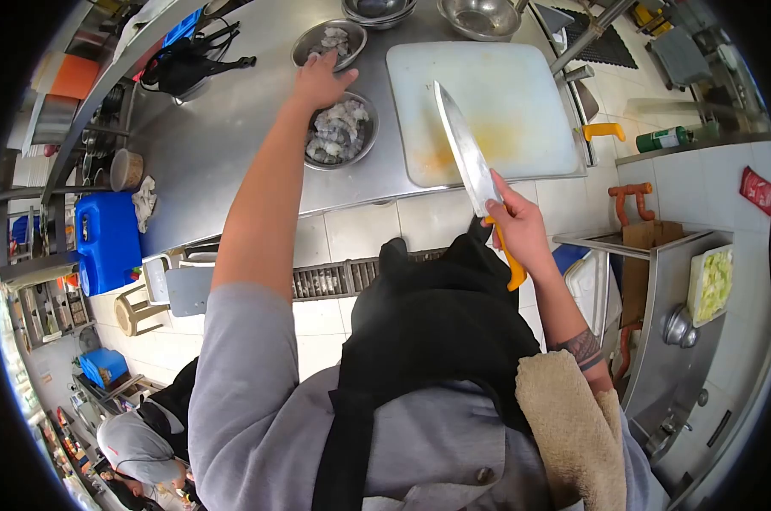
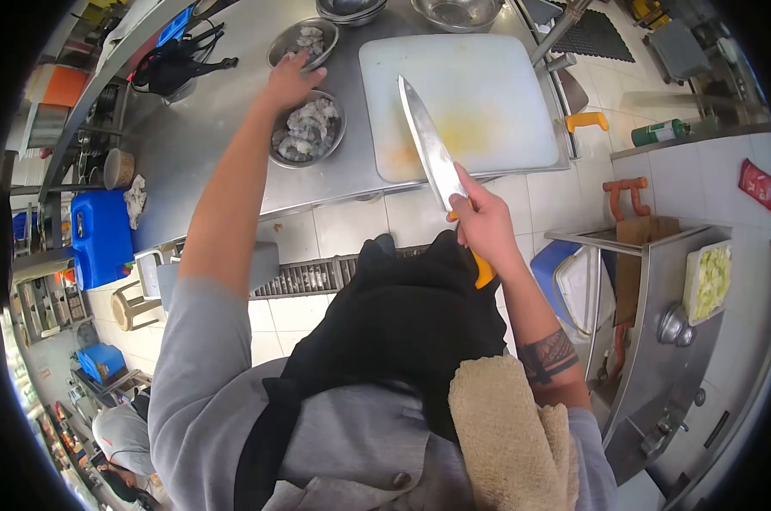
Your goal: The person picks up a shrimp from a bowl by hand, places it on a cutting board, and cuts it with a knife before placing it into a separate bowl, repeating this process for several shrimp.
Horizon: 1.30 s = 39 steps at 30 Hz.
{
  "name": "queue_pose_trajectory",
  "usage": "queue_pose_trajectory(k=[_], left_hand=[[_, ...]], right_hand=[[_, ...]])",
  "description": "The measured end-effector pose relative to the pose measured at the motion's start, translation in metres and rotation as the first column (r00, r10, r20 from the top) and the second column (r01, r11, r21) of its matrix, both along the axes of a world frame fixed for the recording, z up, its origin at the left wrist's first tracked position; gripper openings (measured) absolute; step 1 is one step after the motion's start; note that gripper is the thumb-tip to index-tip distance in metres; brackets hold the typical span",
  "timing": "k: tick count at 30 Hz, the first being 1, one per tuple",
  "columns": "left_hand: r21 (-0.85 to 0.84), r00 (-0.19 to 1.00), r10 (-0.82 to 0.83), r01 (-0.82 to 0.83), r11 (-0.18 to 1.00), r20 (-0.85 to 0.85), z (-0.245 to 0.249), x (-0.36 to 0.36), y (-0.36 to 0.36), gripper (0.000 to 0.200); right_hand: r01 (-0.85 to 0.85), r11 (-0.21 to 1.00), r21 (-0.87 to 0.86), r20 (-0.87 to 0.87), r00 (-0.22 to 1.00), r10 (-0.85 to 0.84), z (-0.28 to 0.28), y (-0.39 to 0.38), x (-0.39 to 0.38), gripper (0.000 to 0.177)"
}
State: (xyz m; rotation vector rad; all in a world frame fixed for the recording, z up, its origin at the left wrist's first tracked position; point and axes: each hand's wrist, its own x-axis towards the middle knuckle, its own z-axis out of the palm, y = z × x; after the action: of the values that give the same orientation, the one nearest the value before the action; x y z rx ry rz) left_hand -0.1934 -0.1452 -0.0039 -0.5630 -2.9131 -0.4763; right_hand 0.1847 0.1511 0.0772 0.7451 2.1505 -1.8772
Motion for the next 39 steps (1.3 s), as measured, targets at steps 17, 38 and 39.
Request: queue_pose_trajectory(k=[17,38,39], left_hand=[[-0.382,0.965,0.218,-0.15,0.912,0.142,0.016,0.096,-0.011,0.038],[0.255,0.861,-0.493,0.507,0.823,-0.121,-0.011,0.213,0.106,0.022],[0.25,0.892,-0.437,0.452,0.856,-0.115,-0.012,0.209,0.108,0.021]], right_hand=[[0.16,0.987,-0.015,-0.002,0.987,-0.16,-0.026,0.023,0.053,0.057],[0.154,0.983,-0.095,0.1,0.984,-0.145,-0.062,0.024,0.055,0.058],[0.117,0.986,-0.115,0.079,0.991,-0.108,-0.063,0.026,0.048,0.059]])
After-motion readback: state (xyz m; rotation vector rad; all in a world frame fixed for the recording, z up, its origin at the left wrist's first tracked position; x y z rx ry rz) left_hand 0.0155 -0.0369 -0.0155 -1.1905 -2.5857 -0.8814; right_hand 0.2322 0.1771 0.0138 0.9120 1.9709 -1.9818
